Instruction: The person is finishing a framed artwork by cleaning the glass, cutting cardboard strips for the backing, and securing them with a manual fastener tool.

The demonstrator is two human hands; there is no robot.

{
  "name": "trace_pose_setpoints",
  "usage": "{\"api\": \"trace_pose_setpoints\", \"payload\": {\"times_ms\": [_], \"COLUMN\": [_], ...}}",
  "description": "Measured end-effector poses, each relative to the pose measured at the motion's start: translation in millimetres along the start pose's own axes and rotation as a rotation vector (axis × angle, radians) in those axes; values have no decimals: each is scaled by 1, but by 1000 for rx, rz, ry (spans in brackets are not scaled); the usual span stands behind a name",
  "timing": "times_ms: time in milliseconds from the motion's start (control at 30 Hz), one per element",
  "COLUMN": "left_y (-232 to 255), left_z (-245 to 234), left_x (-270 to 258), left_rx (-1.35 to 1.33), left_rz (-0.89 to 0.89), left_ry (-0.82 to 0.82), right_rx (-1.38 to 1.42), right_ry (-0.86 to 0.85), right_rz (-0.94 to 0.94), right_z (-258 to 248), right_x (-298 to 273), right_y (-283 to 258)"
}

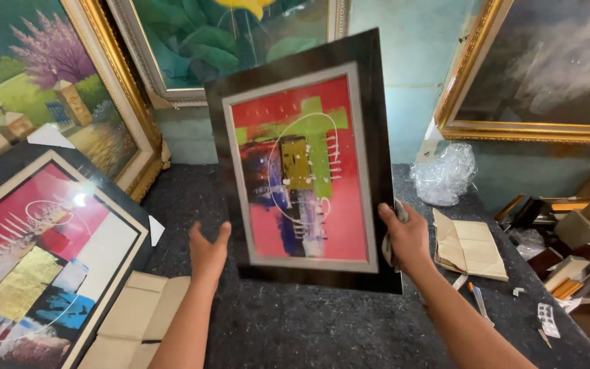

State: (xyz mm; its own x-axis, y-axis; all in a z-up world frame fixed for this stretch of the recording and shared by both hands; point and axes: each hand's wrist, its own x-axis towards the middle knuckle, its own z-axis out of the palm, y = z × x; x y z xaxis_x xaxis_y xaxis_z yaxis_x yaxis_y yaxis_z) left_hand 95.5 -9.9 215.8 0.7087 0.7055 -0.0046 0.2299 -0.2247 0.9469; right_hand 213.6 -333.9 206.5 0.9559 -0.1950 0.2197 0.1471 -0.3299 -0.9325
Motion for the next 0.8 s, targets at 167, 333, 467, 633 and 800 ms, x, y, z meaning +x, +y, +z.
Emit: {"api": "trace_pose_setpoints", "payload": {"times_ms": [167,333,467,633,800], "left_y": [9,-55,-68,-57,-62], "left_z": [-5,21,32,35,27], "left_x": [-48,-35,-35,-24,-13], "left_rx": [-69,299,405,515,420], "left_rz": [-283,-424,-505,-521,-551], "left_ry": [-226,-122,-139,-224,-279], "right_rx": [42,-288,-401,-579,-592], "right_ry": [-87,-130,-140,-272,-161], "right_rz": [277,369,363,299,70], "right_z": [-3,3,10,15,4], "right_x": [-30,-36,-28,-21,-38], "right_y": [-2,40,73,98,82]}}
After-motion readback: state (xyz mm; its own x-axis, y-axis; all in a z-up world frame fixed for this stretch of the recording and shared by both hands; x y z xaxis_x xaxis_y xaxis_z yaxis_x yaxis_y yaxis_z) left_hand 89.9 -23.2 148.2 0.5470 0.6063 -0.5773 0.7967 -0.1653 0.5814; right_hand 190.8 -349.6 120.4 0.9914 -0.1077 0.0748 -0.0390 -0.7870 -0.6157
